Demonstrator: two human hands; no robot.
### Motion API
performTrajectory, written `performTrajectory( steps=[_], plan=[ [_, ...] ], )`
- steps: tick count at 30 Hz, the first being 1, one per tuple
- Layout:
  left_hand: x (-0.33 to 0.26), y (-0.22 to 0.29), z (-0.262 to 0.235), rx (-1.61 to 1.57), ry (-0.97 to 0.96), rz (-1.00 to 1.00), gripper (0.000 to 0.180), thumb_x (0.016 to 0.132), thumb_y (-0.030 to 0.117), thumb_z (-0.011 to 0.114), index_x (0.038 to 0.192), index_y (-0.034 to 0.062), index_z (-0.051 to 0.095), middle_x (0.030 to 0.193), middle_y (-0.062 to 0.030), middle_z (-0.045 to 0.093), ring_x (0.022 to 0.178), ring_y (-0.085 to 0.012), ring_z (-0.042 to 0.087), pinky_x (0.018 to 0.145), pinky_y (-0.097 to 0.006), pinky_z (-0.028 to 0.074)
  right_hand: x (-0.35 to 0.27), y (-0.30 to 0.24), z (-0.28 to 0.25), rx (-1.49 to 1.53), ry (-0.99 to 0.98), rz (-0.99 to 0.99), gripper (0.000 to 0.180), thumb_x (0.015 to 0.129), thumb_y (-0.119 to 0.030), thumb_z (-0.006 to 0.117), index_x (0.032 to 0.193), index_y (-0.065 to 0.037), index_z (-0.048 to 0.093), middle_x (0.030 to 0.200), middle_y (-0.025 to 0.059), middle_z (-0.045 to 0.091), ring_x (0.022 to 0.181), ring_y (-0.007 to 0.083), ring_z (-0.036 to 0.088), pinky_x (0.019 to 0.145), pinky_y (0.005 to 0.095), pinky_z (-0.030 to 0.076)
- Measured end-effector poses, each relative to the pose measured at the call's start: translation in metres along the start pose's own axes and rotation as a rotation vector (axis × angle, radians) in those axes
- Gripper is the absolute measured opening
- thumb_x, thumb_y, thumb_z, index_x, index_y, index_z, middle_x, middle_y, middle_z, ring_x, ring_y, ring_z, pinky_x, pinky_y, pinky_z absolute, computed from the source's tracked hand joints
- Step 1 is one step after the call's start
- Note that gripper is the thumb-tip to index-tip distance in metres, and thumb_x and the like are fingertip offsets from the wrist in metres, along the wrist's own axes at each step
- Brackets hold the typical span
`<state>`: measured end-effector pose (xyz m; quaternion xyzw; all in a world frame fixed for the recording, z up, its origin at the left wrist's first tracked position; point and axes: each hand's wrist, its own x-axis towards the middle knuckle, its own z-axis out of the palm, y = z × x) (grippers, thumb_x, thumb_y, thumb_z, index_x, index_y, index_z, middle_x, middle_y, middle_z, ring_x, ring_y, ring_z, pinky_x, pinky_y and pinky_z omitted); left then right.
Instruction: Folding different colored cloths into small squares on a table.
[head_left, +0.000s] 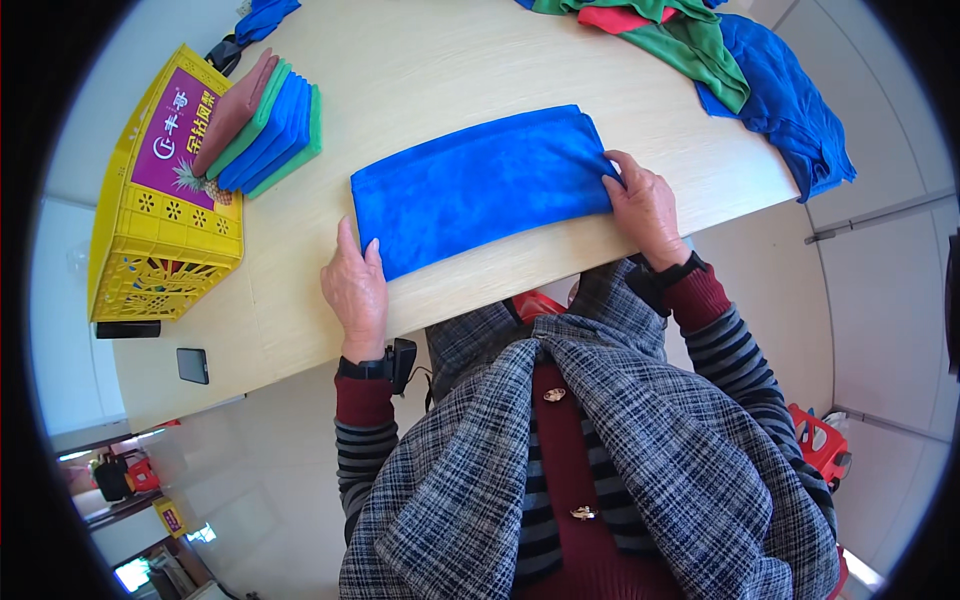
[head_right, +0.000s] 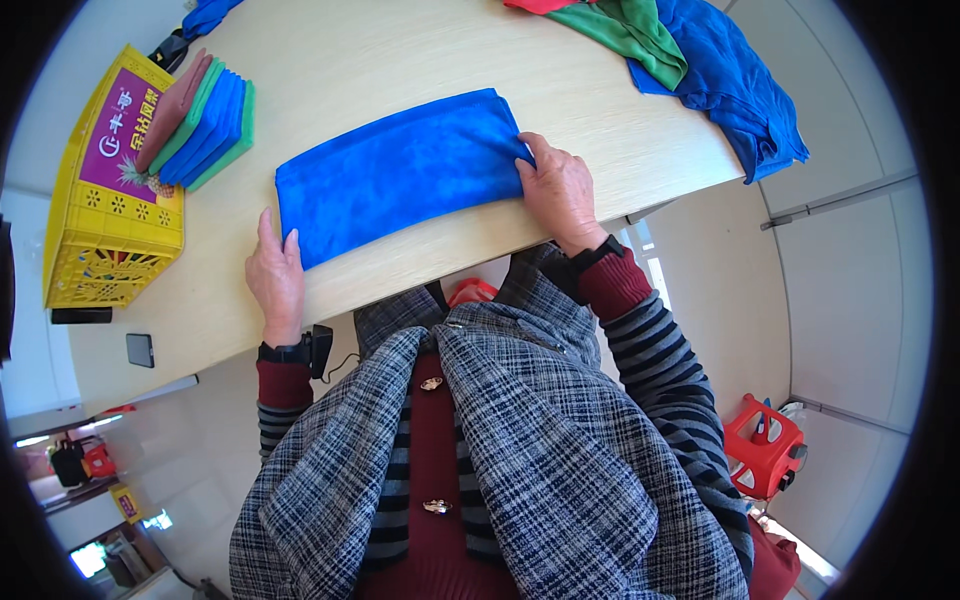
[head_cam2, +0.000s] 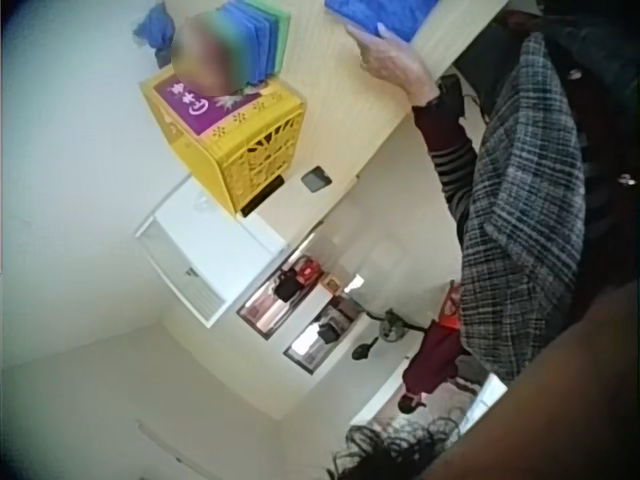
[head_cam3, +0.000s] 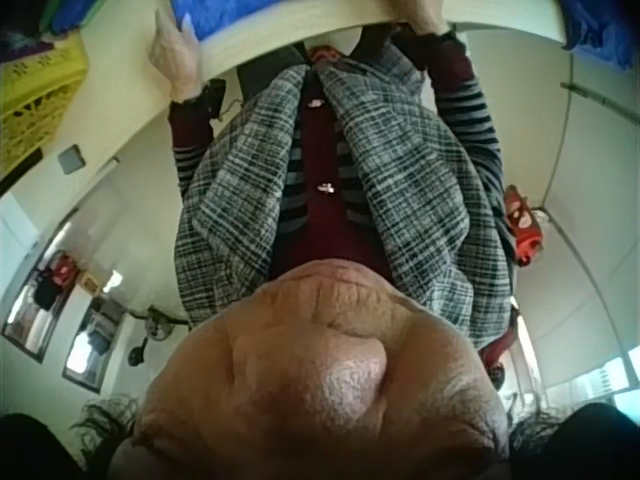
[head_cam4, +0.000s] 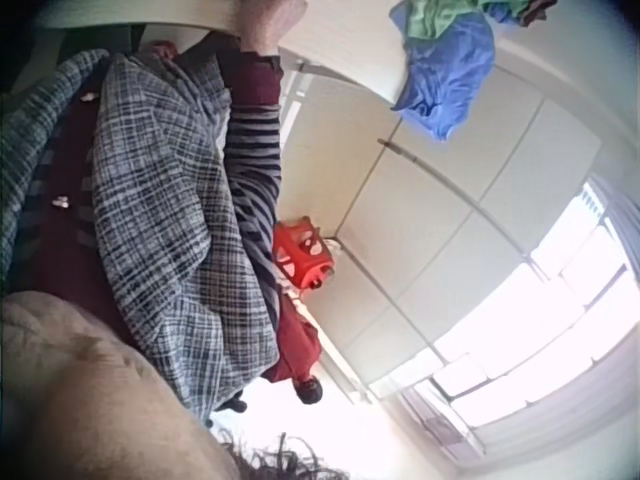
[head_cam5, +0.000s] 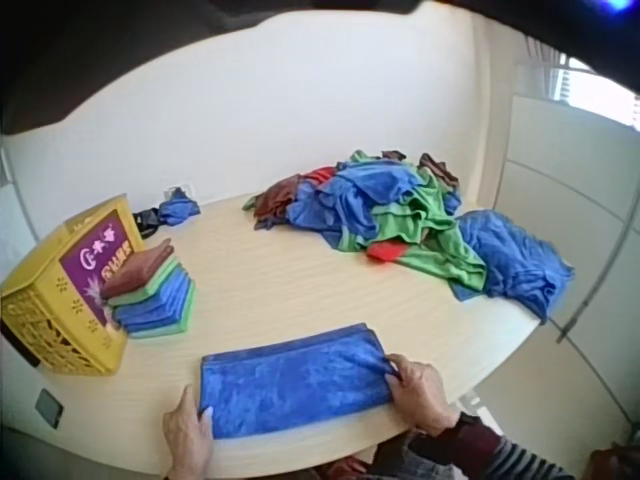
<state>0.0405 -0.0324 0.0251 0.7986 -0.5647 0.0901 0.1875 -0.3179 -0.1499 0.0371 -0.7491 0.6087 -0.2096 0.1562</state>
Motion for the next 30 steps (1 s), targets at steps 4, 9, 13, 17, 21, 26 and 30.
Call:
performTrajectory(
  steps=[4, 9, 13, 17, 21, 26, 30],
  plan=[
    [0.009, 0.026, -0.02, -0.004, 0.156, 0.252, 0.049, 0.091, 0.015, 0.069, 0.136, 0.0034, 0.054, 0.123, -0.0198, 0.063, 0.106, -0.0368, 0.06, 0.097, -0.048, 0.044, -0.003, -0.026, -0.013, -0.15, 0.236, -0.261, 0.042, 0.092, -0.018, 0.067, 0.131, -0.004, 0.057, 0.115, 0.0181, 0.066, 0.107, 0.0351, 0.062, 0.093, 0.0444, 0.049],
    [0.02, 0.066, 0.01, -0.175, -0.056, 0.487, 0.049, 0.095, 0.022, 0.063, 0.14, 0.0043, 0.053, 0.145, -0.0202, 0.05, 0.133, -0.0381, 0.046, 0.112, -0.05, 0.033, -0.013, -0.096, 0.04, 0.092, 0.136, -0.57, 0.057, 0.093, -0.028, 0.066, 0.141, -0.003, 0.051, 0.139, 0.021, 0.055, 0.13, 0.0385, 0.051, 0.109, 0.0479, 0.041],
    [0.019, 0.072, 0.033, -0.146, -0.172, 0.536, 0.052, 0.101, 0.032, 0.054, 0.147, 0.0095, 0.048, 0.155, -0.0177, 0.041, 0.145, -0.0363, 0.035, 0.119, -0.053, 0.023, -0.02, -0.094, 0.068, -0.03, -0.035, -0.563, 0.065, 0.098, -0.044, 0.056, 0.149, -0.006, 0.045, 0.154, 0.0183, 0.042, 0.144, 0.0388, 0.036, 0.118, 0.0542, 0.027],
    [0.014, 0.058, 0.027, -0.056, -0.28, 0.464, 0.055, 0.105, 0.04, 0.044, 0.154, 0.0146, 0.041, 0.163, -0.0135, 0.031, 0.152, -0.0336, 0.024, 0.122, -0.053, 0.013, -0.018, -0.064, 0.062, -0.164, -0.042, -0.518, 0.067, 0.101, -0.05, 0.049, 0.152, -0.008, 0.041, 0.16, 0.0151, 0.036, 0.148, 0.038, 0.03, 0.12, 0.0558, 0.021],
    [0.015, 0.039, 0.023, -0.033, -0.284, 0.41, 0.057, 0.106, 0.042, 0.042, 0.156, 0.0164, 0.038, 0.164, -0.0125, 0.029, 0.153, -0.0337, 0.022, 0.123, -0.054, 0.011, -0.006, -0.022, 0.038, -0.255, 0.003, -0.364, 0.066, 0.102, -0.05, 0.046, 0.154, -0.01, 0.04, 0.16, 0.0136, 0.036, 0.149, 0.0377, 0.029, 0.121, 0.0552, 0.02],
    [0.012, 0.018, 0.022, -0.084, -0.254, 0.333, 0.056, 0.106, 0.041, 0.044, 0.155, 0.0159, 0.039, 0.164, -0.0132, 0.029, 0.152, -0.0351, 0.022, 0.122, -0.055, 0.013, 0.006, 0.012, 0.017, -0.264, -0.008, -0.217, 0.064, 0.103, -0.049, 0.045, 0.153, -0.01, 0.04, 0.16, 0.0148, 0.035, 0.149, 0.038, 0.028, 0.122, 0.0552, 0.02],
    [0.016, 0.02, 0.015, -0.008, -0.295, 0.305, 0.057, 0.105, 0.041, 0.046, 0.155, 0.0154, 0.039, 0.164, -0.0142, 0.029, 0.152, -0.0359, 0.023, 0.121, -0.056, 0.015, 0.007, 0.0, 0.007, -0.361, 0.043, -0.219, 0.062, 0.104, -0.048, 0.044, 0.152, -0.009, 0.041, 0.159, 0.0166, 0.036, 0.149, 0.0389, 0.029, 0.121, 0.0547, 0.021]
  ],
)
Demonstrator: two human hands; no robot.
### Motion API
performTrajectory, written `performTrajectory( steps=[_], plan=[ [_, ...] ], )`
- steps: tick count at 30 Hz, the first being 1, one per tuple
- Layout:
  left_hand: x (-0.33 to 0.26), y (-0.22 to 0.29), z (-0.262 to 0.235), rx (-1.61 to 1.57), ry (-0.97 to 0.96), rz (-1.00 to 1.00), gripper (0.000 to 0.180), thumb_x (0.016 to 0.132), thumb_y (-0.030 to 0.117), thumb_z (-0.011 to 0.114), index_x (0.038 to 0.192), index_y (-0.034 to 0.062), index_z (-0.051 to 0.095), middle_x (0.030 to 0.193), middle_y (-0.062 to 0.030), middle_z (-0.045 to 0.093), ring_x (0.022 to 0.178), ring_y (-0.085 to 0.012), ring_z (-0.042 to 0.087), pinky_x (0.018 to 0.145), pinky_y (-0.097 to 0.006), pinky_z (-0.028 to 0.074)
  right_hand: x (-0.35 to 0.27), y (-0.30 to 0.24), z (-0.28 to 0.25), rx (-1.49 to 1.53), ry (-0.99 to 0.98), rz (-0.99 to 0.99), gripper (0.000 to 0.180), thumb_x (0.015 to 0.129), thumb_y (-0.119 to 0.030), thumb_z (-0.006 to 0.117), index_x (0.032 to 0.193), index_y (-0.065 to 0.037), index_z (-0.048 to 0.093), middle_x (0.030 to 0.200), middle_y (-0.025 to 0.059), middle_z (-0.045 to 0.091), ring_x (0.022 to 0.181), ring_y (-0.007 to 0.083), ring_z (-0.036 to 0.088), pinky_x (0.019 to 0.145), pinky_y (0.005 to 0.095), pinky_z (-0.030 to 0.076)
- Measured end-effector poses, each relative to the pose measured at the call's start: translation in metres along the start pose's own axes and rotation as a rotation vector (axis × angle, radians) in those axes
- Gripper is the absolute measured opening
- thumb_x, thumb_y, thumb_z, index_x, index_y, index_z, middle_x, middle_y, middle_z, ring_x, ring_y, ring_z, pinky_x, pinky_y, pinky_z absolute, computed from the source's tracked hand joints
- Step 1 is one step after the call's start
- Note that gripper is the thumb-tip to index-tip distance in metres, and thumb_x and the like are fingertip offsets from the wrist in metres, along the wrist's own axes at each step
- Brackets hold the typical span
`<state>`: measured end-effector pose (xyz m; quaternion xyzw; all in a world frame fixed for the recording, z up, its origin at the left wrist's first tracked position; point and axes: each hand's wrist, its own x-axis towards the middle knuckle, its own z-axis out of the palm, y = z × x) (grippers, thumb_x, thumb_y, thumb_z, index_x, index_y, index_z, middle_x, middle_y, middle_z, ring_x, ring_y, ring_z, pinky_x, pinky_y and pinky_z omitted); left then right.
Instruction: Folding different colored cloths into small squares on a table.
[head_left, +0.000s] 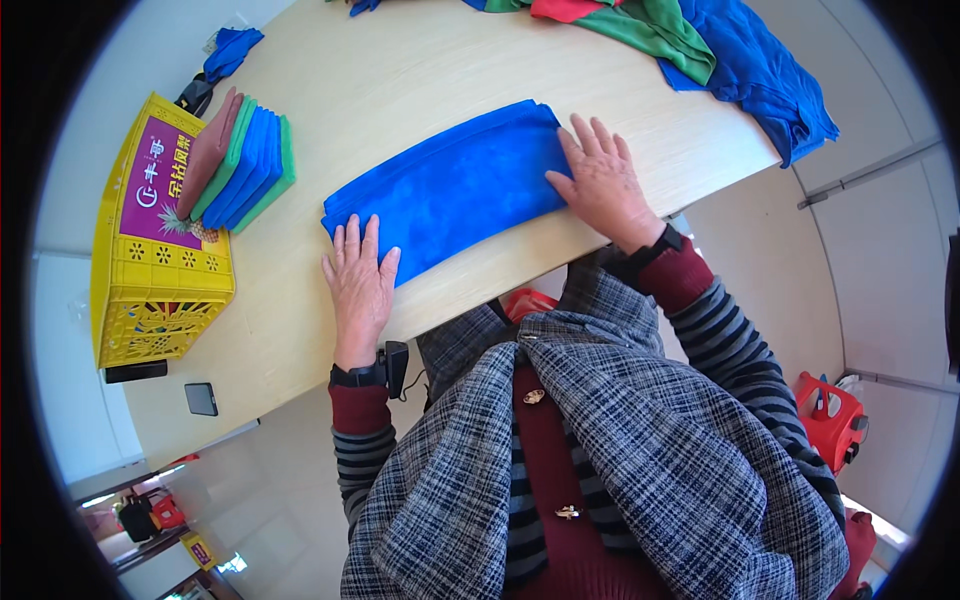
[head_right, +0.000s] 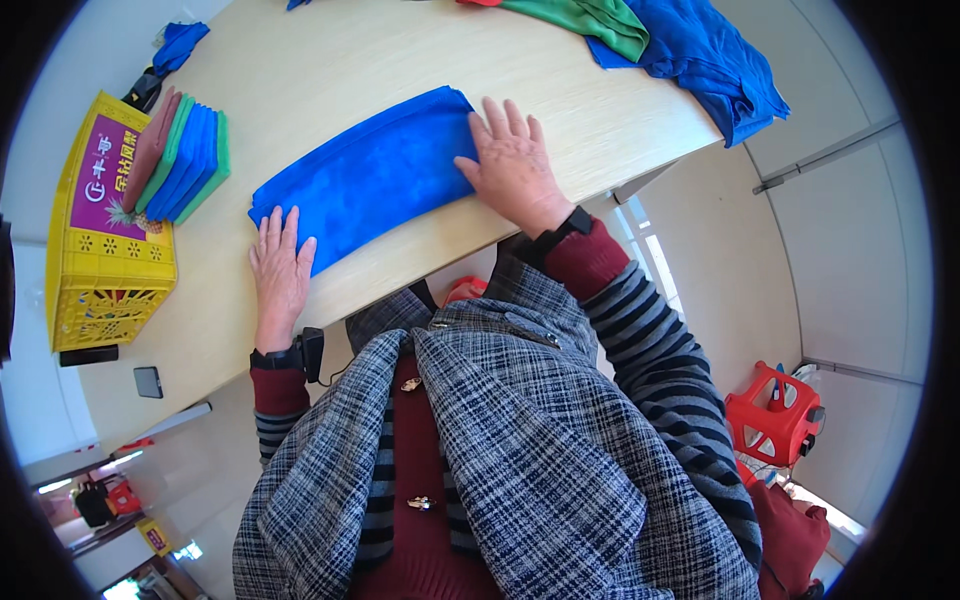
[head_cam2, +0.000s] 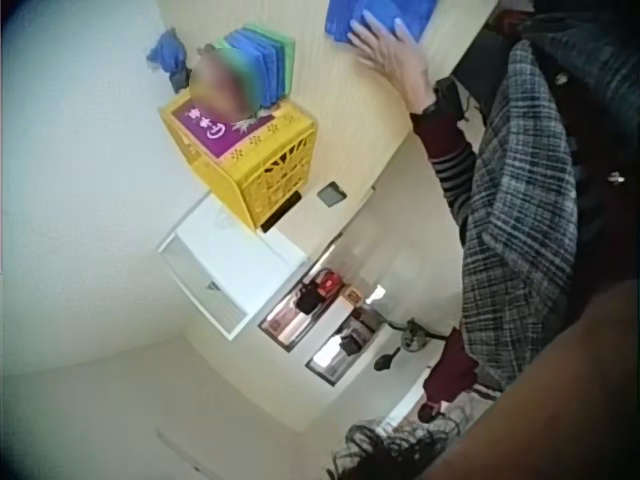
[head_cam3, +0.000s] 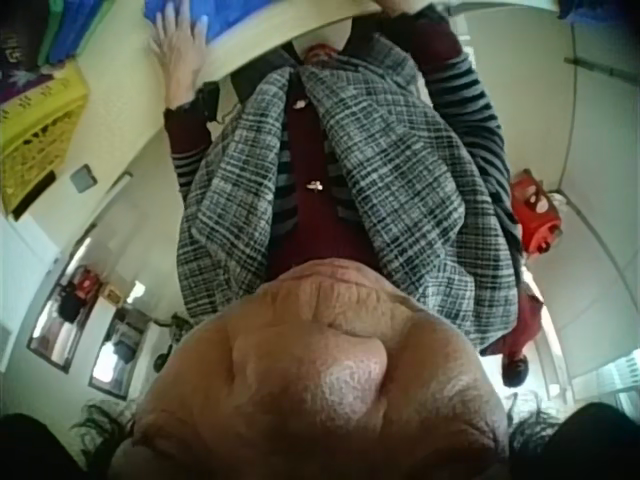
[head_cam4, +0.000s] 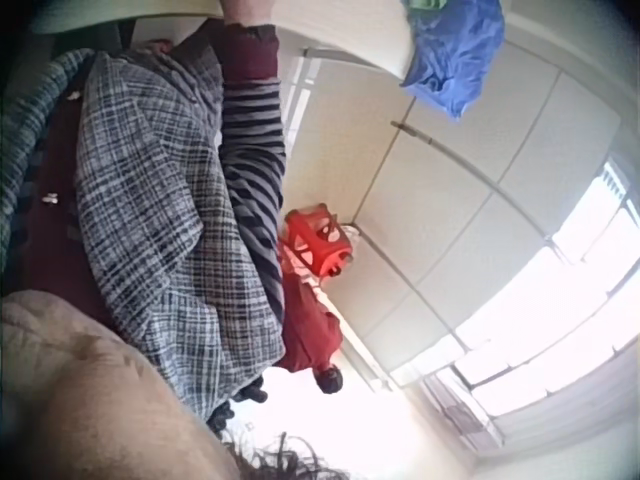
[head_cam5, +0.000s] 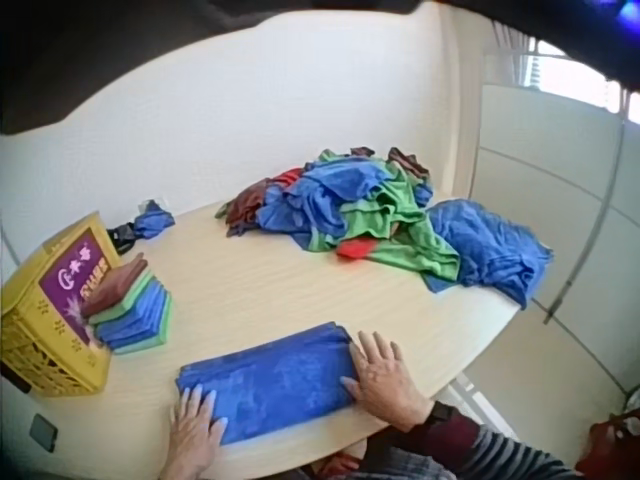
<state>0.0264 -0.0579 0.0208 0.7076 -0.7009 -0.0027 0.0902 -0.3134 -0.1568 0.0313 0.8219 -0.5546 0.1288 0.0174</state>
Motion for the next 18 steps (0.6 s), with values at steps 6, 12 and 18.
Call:
performTrajectory(
  steps=[6, 12, 18],
  plan=[
    [0.032, 0.019, -0.019, 0.005, -0.021, 0.17, 0.06, 0.104, 0.046, 0.047, 0.154, 0.0137, 0.041, 0.163, -0.0156, 0.031, 0.151, -0.0377, 0.025, 0.12, -0.06, 0.016, 0.019, -0.059, -0.004, 0.163, -0.069, -0.243, 0.062, 0.104, -0.049, 0.044, 0.151, -0.008, 0.043, 0.158, 0.0186, 0.036, 0.149, 0.0398, 0.028, 0.121, 0.0543, 0.021],
    [0.052, -0.007, 0.005, -0.024, 0.006, 0.111, 0.062, 0.102, 0.045, 0.05, 0.153, 0.011, 0.04, 0.158, -0.0185, 0.037, 0.147, -0.0399, 0.031, 0.118, -0.059, 0.022, 0.04, -0.049, 0.02, 0.072, -0.162, -0.187, 0.066, 0.104, -0.054, 0.041, 0.155, -0.011, 0.037, 0.162, 0.0164, 0.032, 0.151, 0.0387, 0.025, 0.123, 0.0539, 0.018],
    [0.034, -0.041, 0.003, -0.106, 0.133, -0.017, 0.067, 0.099, 0.042, 0.059, 0.151, 0.0045, 0.039, 0.151, -0.0233, 0.045, 0.139, -0.0423, 0.04, 0.114, -0.051, 0.033, 0.041, -0.036, 0.025, 0.033, -0.157, -0.154, 0.069, 0.105, -0.057, 0.037, 0.159, -0.014, 0.032, 0.164, 0.0146, 0.029, 0.152, 0.0376, 0.022, 0.124, 0.0537, 0.015]
  ],
)
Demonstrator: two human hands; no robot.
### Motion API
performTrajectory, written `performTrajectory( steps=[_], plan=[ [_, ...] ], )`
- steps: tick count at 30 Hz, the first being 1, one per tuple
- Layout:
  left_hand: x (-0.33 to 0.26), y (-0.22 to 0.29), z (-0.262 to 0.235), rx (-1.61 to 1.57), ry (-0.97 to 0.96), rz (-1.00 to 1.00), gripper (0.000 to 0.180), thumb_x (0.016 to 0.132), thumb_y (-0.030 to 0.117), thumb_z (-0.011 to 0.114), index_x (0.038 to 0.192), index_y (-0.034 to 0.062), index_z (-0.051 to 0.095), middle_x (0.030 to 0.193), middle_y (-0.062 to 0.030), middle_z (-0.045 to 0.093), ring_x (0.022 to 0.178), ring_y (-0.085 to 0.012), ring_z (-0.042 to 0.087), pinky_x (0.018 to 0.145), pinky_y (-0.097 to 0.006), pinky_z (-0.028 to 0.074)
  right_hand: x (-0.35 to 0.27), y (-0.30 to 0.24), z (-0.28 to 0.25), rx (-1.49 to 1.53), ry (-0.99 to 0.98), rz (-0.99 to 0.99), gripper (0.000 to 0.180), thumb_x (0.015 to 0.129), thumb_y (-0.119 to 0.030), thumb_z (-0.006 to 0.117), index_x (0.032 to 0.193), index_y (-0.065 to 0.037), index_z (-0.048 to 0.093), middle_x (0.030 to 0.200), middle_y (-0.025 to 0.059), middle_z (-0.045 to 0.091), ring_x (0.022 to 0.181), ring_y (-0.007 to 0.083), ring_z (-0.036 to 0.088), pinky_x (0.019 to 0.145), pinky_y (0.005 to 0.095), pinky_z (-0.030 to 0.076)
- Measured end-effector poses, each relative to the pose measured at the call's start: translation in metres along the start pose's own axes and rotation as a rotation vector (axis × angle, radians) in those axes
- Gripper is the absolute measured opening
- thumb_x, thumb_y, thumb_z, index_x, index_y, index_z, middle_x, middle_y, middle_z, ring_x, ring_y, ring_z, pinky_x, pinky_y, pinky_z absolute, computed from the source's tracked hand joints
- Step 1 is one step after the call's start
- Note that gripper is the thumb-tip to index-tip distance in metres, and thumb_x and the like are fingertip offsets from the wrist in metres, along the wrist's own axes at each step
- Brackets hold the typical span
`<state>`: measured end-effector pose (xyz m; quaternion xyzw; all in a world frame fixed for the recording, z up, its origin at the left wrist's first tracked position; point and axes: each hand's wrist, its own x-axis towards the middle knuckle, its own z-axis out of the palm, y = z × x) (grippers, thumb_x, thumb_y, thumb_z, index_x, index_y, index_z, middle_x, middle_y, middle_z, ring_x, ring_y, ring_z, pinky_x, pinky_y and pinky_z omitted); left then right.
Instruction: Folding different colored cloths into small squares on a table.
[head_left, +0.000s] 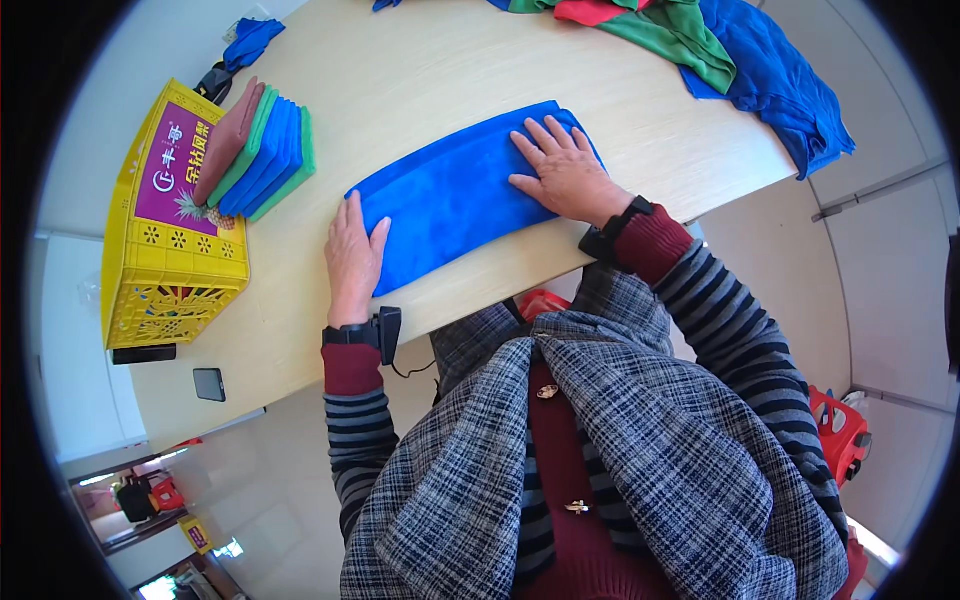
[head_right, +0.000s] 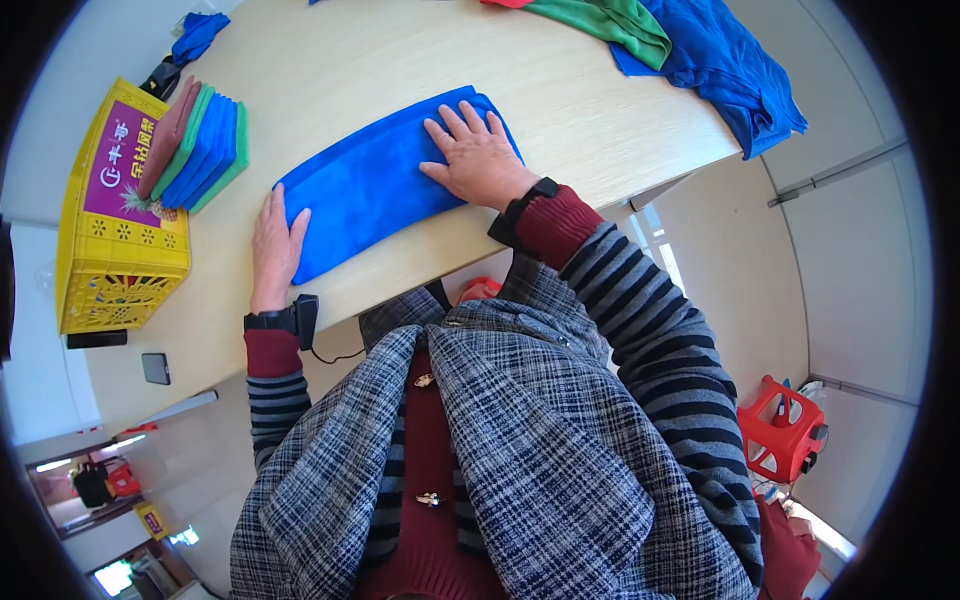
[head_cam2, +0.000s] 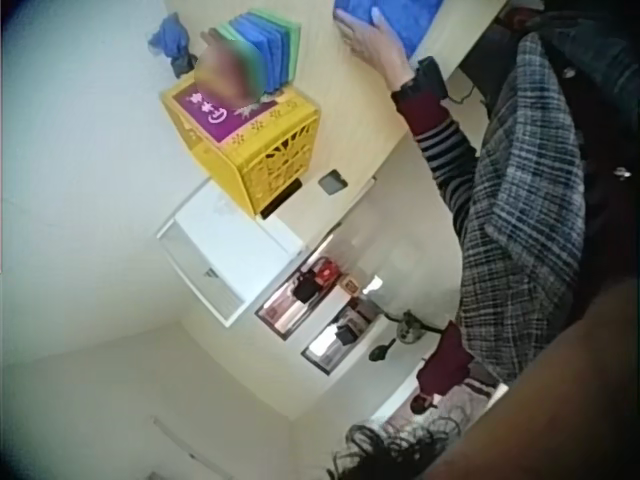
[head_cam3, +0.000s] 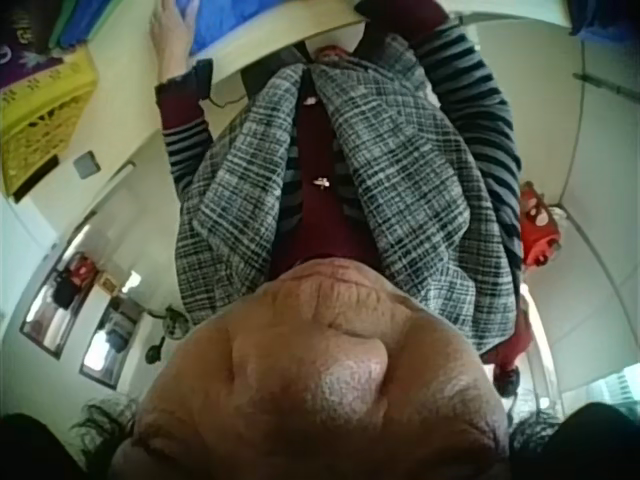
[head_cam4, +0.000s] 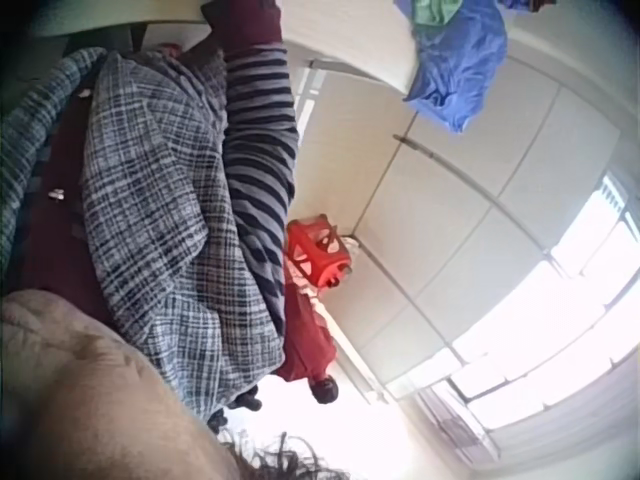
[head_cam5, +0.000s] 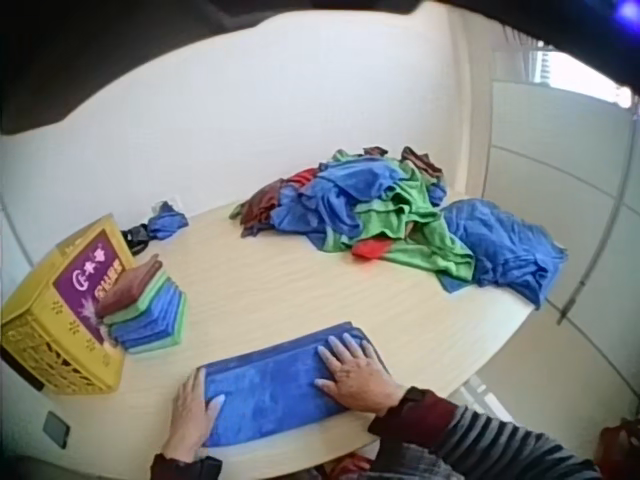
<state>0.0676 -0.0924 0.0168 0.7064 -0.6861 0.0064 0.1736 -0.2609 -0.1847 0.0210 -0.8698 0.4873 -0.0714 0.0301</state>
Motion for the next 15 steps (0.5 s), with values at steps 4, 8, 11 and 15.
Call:
performTrajectory(
  steps=[4, 8, 11, 15],
  plan=[
    [-0.011, 0.021, -0.016, -0.005, 0.013, -0.242, 0.068, 0.092, 0.038, 0.069, 0.142, -0.0017, 0.048, 0.134, -0.0251, 0.059, 0.123, -0.0413, 0.055, 0.103, -0.046, 0.044, -0.001, -0.006, -0.004, -0.03, 0.027, -0.002, 0.068, 0.104, -0.055, 0.041, 0.157, -0.012, 0.035, 0.163, 0.0151, 0.03, 0.152, 0.0378, 0.024, 0.123, 0.0539, 0.017],
    [-0.017, 0.018, -0.008, -0.193, 0.123, -0.345, 0.051, 0.088, 0.027, 0.074, 0.126, -0.0046, 0.059, 0.11, -0.0232, 0.07, 0.098, -0.0381, 0.067, 0.089, -0.043, 0.052, -0.013, -0.045, -0.01, -0.003, 0.107, -0.053, 0.065, 0.104, -0.05, 0.045, 0.154, -0.011, 0.039, 0.161, 0.0154, 0.034, 0.15, 0.0376, 0.027, 0.122, 0.0547, 0.02],
    [-0.008, 0.028, -0.02, -0.207, -0.167, -0.53, 0.043, 0.088, 0.022, 0.075, 0.119, -0.0056, 0.063, 0.099, -0.0182, 0.072, 0.09, -0.0313, 0.07, 0.08, -0.039, 0.055, -0.015, -0.063, -0.001, -0.019, 0.14, -0.138, 0.061, 0.103, -0.046, 0.047, 0.151, -0.009, 0.043, 0.158, 0.0155, 0.038, 0.148, 0.0378, 0.03, 0.12, 0.0566, 0.022],
    [-0.02, -0.009, -0.008, -0.693, -0.126, -0.557, 0.04, 0.09, 0.018, 0.073, 0.121, -0.0044, 0.062, 0.106, -0.0135, 0.072, 0.098, -0.0234, 0.07, 0.085, -0.034, 0.055, -0.014, -0.075, 0.006, 0.013, 0.157, -0.148, 0.058, 0.104, -0.043, 0.045, 0.15, -0.009, 0.044, 0.157, 0.0157, 0.039, 0.148, 0.0381, 0.03, 0.119, 0.0577, 0.022]
  ],
)
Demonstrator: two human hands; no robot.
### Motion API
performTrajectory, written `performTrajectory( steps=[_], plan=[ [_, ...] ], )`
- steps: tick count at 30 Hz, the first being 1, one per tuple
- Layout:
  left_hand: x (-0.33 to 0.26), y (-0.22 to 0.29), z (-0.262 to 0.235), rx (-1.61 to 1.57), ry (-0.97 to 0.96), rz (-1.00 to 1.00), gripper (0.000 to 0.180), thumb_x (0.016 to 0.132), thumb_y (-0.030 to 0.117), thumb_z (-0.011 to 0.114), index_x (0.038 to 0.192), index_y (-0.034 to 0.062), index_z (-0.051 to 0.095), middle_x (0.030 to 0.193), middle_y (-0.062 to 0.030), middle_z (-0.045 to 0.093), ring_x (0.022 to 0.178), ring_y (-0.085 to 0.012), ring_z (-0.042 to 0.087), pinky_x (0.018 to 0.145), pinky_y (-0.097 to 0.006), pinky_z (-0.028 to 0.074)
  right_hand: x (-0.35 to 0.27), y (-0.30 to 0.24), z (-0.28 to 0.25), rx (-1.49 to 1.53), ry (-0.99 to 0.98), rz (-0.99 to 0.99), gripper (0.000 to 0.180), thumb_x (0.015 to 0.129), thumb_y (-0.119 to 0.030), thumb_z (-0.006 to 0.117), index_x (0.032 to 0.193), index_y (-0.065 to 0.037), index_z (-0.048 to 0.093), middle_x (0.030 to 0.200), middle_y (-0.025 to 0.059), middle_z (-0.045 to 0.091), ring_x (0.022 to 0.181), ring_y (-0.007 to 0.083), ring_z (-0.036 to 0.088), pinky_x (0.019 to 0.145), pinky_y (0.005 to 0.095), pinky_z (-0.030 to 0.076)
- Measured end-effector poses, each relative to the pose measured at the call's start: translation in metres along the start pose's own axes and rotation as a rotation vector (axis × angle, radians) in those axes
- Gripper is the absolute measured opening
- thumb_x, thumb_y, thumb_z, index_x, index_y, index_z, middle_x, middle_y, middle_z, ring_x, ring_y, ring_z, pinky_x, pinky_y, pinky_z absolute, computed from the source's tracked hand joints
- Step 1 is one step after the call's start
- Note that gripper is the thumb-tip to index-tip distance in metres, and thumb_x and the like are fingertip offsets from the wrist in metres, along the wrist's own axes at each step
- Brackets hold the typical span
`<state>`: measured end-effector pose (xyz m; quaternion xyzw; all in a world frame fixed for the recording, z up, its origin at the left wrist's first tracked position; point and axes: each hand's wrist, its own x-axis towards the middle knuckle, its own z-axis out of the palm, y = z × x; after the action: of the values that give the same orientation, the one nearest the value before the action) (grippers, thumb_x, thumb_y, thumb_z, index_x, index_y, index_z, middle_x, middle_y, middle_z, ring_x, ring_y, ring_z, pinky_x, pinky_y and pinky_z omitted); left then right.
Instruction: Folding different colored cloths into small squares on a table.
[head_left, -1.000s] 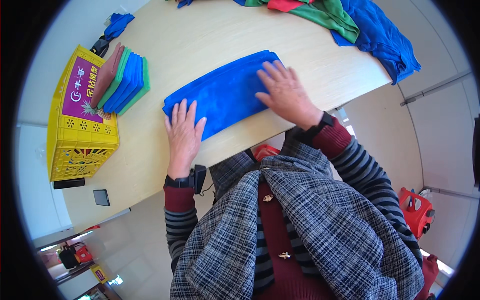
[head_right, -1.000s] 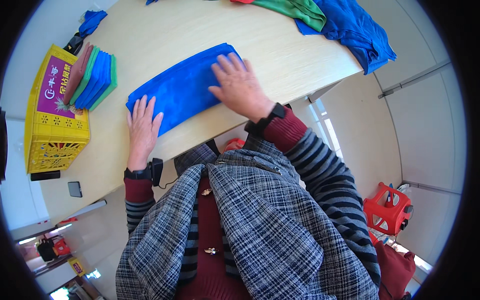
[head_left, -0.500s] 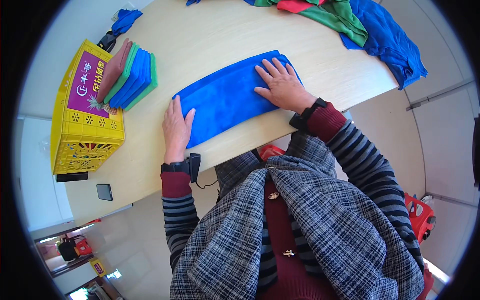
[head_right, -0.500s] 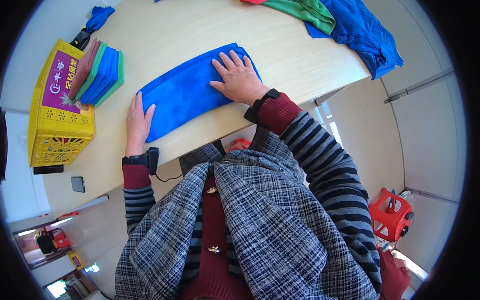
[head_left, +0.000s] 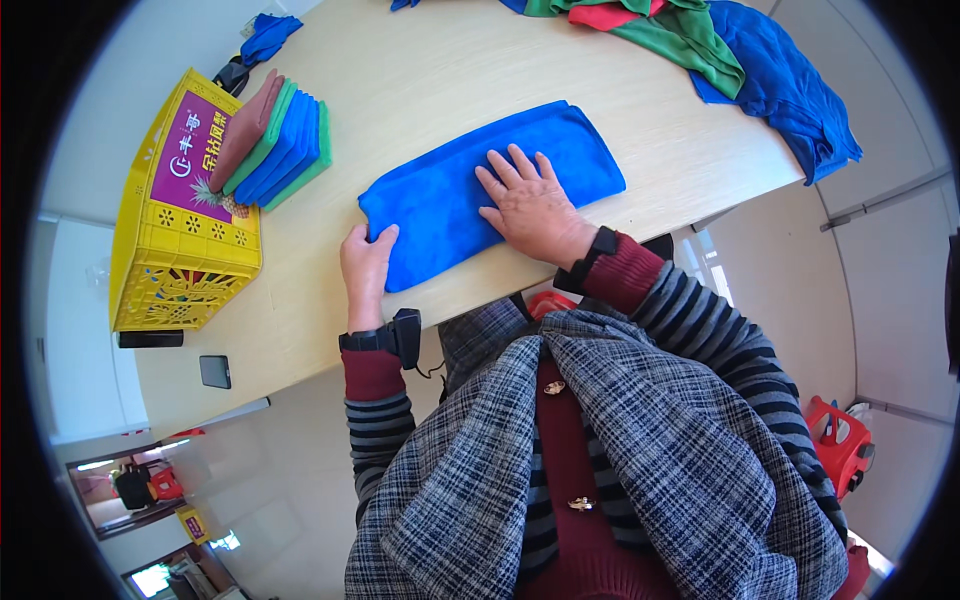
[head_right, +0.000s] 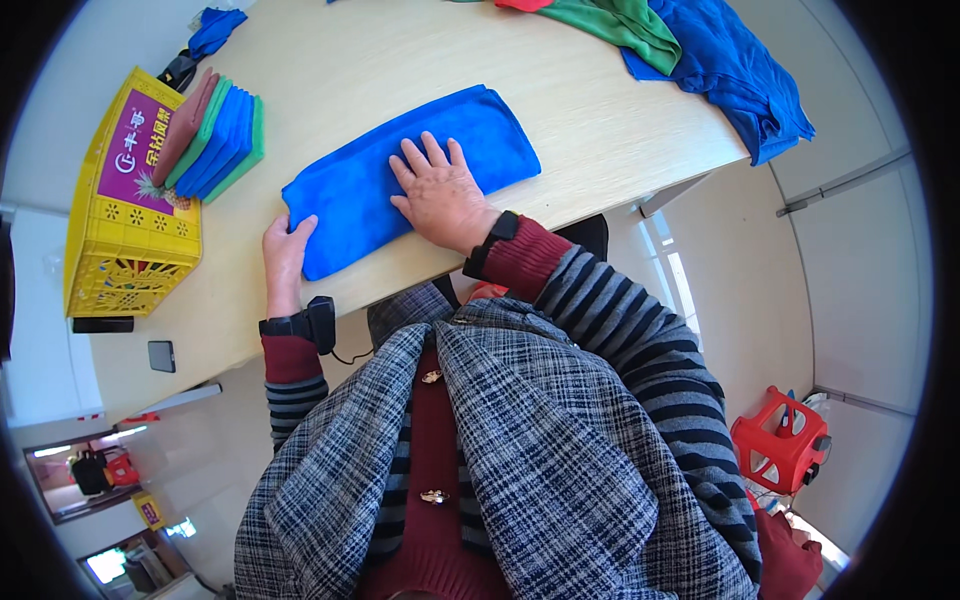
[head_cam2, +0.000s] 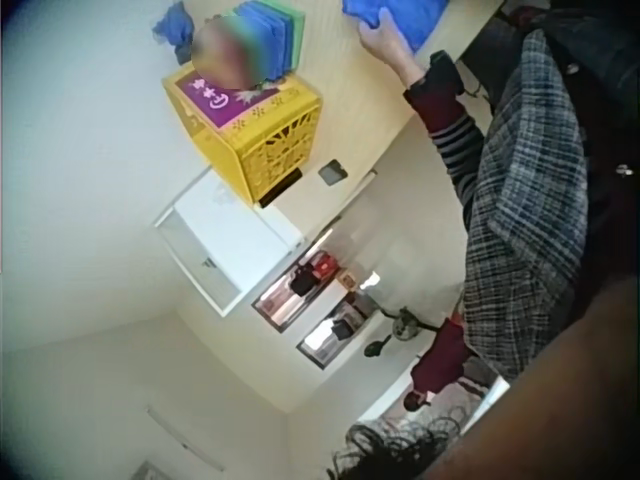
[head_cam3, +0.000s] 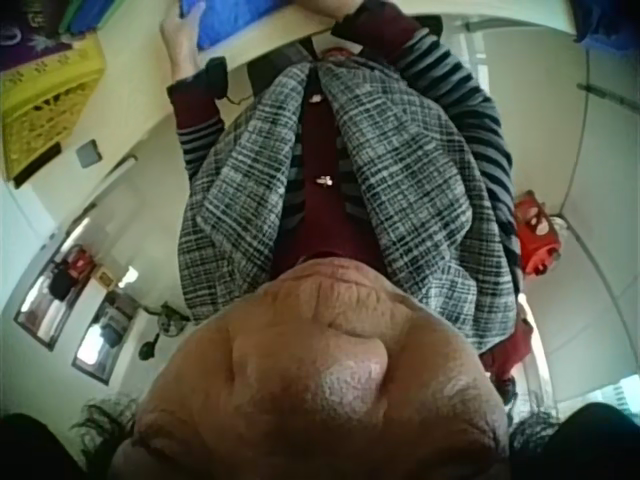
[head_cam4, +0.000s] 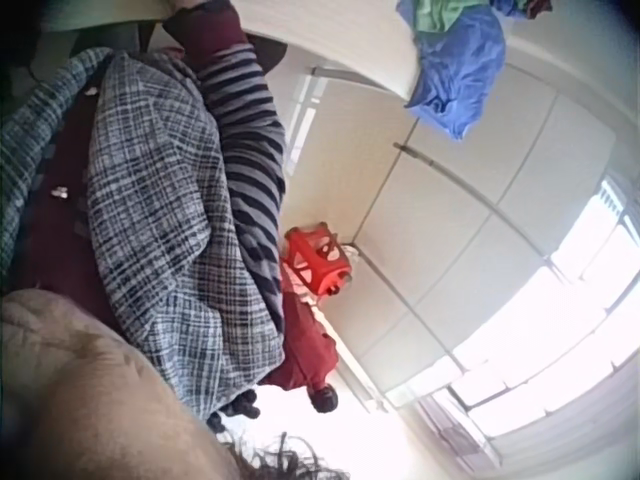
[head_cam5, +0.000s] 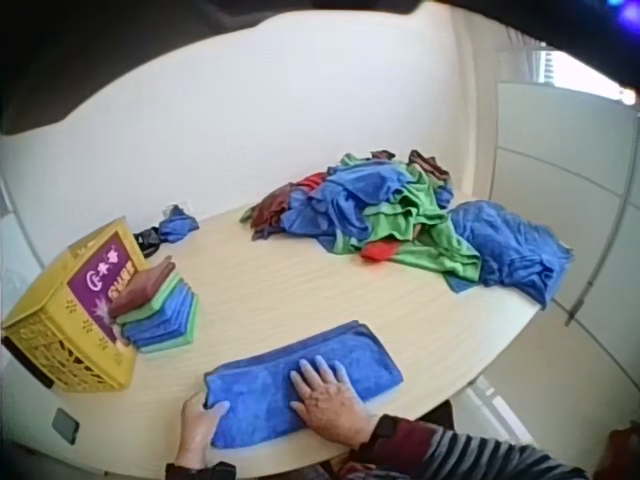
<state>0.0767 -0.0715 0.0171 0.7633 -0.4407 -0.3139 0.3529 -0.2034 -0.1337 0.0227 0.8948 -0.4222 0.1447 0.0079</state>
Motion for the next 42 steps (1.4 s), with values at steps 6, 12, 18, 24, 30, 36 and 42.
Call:
performTrajectory(
  steps=[6, 12, 18, 24, 30, 36, 42],
  plan=[
    [-0.025, 0.051, -0.011, -0.841, -0.25, -0.019, 0.044, 0.09, 0.012, 0.069, 0.131, -0.0015, 0.057, 0.114, -0.0105, 0.068, 0.102, -0.019, 0.067, 0.091, -0.034, 0.055, -0.005, -0.007, 0.0, -0.035, -0.047, -0.01, 0.057, 0.105, -0.042, 0.044, 0.151, -0.008, 0.044, 0.157, 0.0165, 0.039, 0.147, 0.0384, 0.031, 0.119, 0.0575, 0.022],
    [-0.029, 0.116, -0.004, -0.867, -0.255, 0.226, 0.069, 0.089, 0.005, 0.067, 0.151, 0.0019, 0.036, 0.117, -0.0101, 0.066, 0.099, -0.0191, 0.068, 0.089, -0.034, 0.056, -0.001, -0.029, 0.001, -0.01, -0.044, -0.071, 0.057, 0.103, -0.039, 0.047, 0.148, -0.005, 0.046, 0.155, 0.0183, 0.041, 0.146, 0.0386, 0.033, 0.119, 0.0568, 0.024],
    [0.002, 0.147, 0.058, -0.715, -0.349, 0.336, 0.08, 0.087, 0.004, 0.069, 0.155, 0.0001, 0.026, 0.113, -0.011, 0.066, 0.094, -0.0164, 0.067, 0.082, -0.03, 0.056, -0.027, -0.008, -0.008, 0.114, 0.006, -0.141, 0.053, 0.097, -0.034, 0.055, 0.141, -0.004, 0.051, 0.149, 0.0193, 0.046, 0.143, 0.0384, 0.036, 0.118, 0.0549, 0.026],
    [0.017, 0.171, 0.139, -0.189, -0.277, 0.44, 0.073, 0.088, 0.004, 0.068, 0.151, -0.0014, 0.033, 0.097, -0.0132, 0.067, 0.084, -0.0174, 0.067, 0.075, -0.03, 0.055, -0.066, 0.0, -0.036, 0.123, -0.191, -0.282, 0.045, 0.09, -0.03, 0.063, 0.126, -0.003, 0.06, 0.13, 0.0154, 0.057, 0.128, 0.034, 0.048, 0.116, 0.053, 0.029],
    [0.022, 0.162, 0.193, 0.312, -0.014, 0.698, 0.069, 0.09, 0.01, 0.07, 0.149, -0.0011, 0.036, 0.089, -0.0114, 0.065, 0.071, -0.0147, 0.064, 0.068, -0.03, 0.054, -0.078, 0.005, -0.021, 0.224, -0.088, -0.276, 0.034, 0.088, -0.03, 0.066, 0.11, -0.004, 0.069, 0.121, 0.0132, 0.06, 0.119, 0.0312, 0.051, 0.113, 0.0513, 0.033],
    [0.011, 0.17, 0.173, 0.105, -0.286, 0.55, 0.054, 0.096, 0.021, 0.069, 0.14, -0.0006, 0.048, 0.09, -0.0082, 0.065, 0.078, -0.0135, 0.065, 0.072, -0.028, 0.054, -0.077, 0.023, -0.04, 0.351, -0.104, -0.291, 0.033, 0.088, -0.028, 0.068, 0.113, -0.006, 0.07, 0.118, 0.0148, 0.063, 0.117, 0.0318, 0.055, 0.107, 0.0456, 0.041],
    [-0.039, 0.199, 0.12, -0.524, -0.33, 0.537, 0.031, 0.104, 0.026, 0.058, 0.121, 0.0005, 0.064, 0.093, -0.0047, 0.066, 0.086, -0.0114, 0.064, 0.08, -0.025, 0.052, -0.078, 0.035, -0.125, 1.218, -0.28, -0.044, 0.043, 0.1, -0.03, 0.058, 0.132, -0.002, 0.063, 0.126, 0.0145, 0.066, 0.117, 0.029, 0.061, 0.1, 0.0398, 0.048]
  ],
)
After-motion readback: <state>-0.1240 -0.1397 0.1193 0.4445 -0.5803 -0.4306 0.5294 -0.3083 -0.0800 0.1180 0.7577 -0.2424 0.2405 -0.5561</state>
